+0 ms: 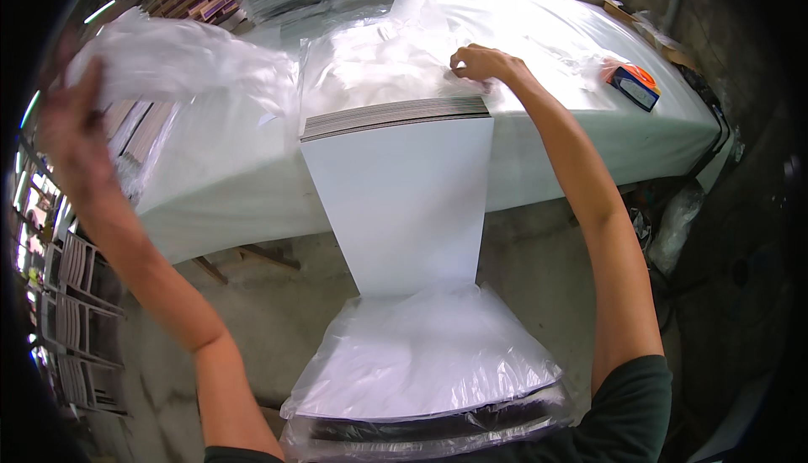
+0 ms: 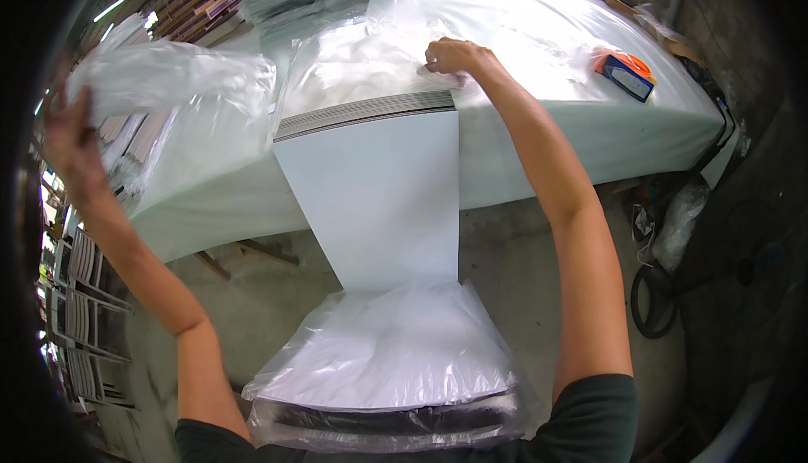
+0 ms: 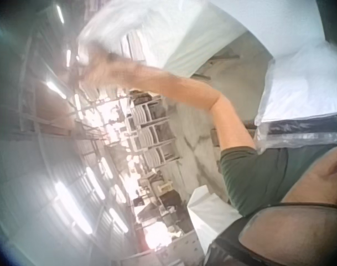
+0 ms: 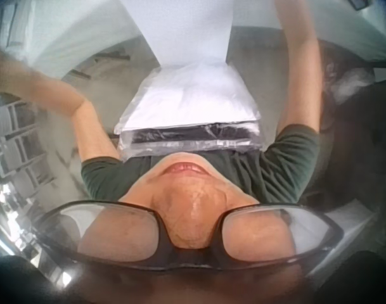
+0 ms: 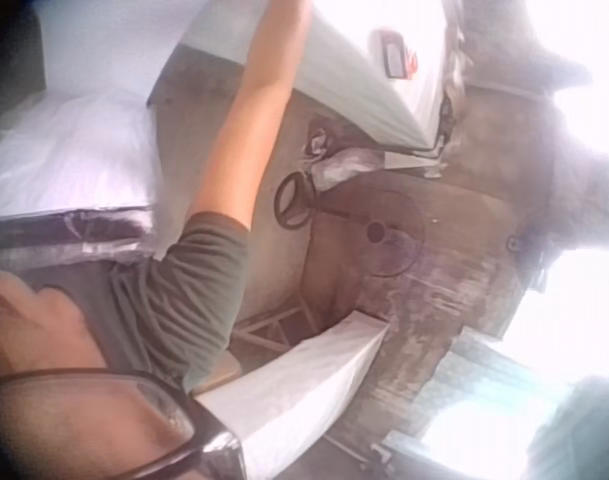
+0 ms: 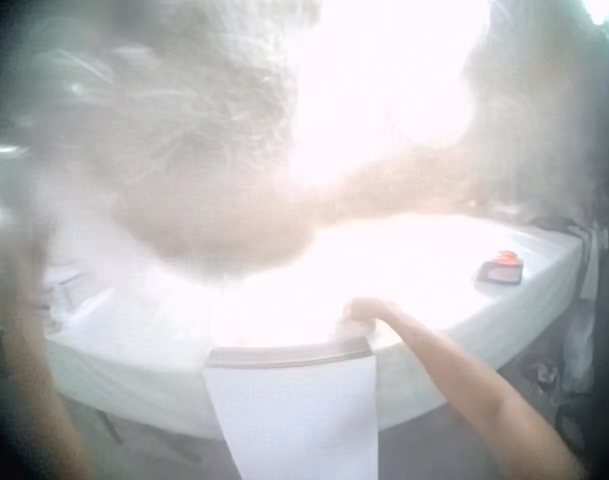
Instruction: The person places stacks of white and black paper into plastic bags by hand and aligns the bags around the stacks.
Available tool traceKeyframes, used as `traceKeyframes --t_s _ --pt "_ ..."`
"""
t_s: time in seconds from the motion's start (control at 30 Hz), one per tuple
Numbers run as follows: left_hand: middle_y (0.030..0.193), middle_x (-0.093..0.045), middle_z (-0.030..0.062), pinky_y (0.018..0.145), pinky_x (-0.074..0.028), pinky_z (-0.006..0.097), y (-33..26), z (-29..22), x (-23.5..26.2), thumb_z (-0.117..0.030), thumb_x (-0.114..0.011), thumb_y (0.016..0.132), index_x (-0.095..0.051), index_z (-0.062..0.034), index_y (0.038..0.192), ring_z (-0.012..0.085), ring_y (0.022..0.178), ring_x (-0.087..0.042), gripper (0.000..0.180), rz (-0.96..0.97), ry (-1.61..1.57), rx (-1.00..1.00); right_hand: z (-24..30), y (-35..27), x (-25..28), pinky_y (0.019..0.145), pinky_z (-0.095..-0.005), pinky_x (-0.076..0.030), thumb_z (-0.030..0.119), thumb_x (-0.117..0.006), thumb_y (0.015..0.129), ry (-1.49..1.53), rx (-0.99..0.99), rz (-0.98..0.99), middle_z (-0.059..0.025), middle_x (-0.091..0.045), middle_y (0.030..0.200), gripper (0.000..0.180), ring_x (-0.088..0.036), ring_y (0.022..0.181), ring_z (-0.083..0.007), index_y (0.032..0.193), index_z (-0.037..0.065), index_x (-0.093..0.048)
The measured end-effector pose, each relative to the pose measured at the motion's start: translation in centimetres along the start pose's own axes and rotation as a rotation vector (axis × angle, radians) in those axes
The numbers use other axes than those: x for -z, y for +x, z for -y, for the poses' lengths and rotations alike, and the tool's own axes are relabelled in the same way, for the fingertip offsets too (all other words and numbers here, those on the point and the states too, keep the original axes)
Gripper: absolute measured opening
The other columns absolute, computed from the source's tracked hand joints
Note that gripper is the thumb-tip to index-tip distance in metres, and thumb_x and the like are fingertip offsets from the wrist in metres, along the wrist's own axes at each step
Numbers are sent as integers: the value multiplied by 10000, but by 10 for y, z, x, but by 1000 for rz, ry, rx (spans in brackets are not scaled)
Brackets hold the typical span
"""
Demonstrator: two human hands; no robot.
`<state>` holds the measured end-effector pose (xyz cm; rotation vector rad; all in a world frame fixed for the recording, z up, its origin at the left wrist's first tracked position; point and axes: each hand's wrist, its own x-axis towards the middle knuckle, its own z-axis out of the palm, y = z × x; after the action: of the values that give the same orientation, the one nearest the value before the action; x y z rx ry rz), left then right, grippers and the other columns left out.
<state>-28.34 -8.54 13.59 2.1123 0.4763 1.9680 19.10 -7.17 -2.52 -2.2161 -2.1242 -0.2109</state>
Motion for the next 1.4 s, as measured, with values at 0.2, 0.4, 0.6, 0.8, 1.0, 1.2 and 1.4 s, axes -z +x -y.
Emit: traceKeyframes --t_s 0.2,0.4,0.6,0.8,1.0,1.2,1.4 --pt "1464 -180 64 774 -534 312 -134 -41 -122 136 -611 714 -176 -97 1413 320 1171 -463 855 999 -721 587 18 -23 31 763 -340 -479 315 -608 841 212 -18 -104 -127 -613 1010 277 -596 889 -209 1001 91 -639" --pt "1433 -206 180 778 -528 268 -125 -41 -132 67 -614 736 -245 -61 1389 350 1183 -444 761 725 -1079 741 100 -122 56 1018 -401 -297 539 -745 596 1132 825 -119 -106 -436 1278 949 -410 1198 -218 1272 -20 -384" --pt "1407 -256 200 797 -511 256 -127 -22 -124 38 -600 768 -322 -64 1360 340 1147 -489 662 694 -1137 748 155 -191 22 824 -275 -444 393 -611 827 1533 337 -9 -51 -583 920 425 -536 930 -93 987 2 -561" --pt "1377 -308 196 898 -465 347 -144 3 -111 -284 -582 867 -282 -16 1356 301 1150 -490 633 479 -990 963 169 -212 12 518 -172 -390 336 -478 930 1910 -42 -108 40 -460 605 340 -451 604 10 729 65 -510" --pt "1211 -501 155 844 -500 322 -184 -5 -110 -277 -586 863 -293 29 1343 181 991 -571 641 978 -1096 1263 159 -210 -7 531 -197 -431 375 -495 912 1692 -107 -336 25 -474 654 335 -497 612 -31 759 77 -482" --pt "1158 -549 109 776 -535 278 -211 -10 -113 -117 -541 872 -336 42 1321 137 909 -603 518 718 -1339 1137 172 -218 -21 794 -296 -450 382 -600 844 1649 -254 -188 -46 -534 1011 416 -537 872 -107 1048 36 -492" --pt "1202 -524 137 794 -529 280 -205 -19 -101 -108 -517 877 -321 -23 1350 160 925 -608 518 790 -1141 1128 176 -216 -20 581 -226 -459 279 -559 890 2274 -279 -391 16 -593 793 231 -554 699 -52 939 55 -585"
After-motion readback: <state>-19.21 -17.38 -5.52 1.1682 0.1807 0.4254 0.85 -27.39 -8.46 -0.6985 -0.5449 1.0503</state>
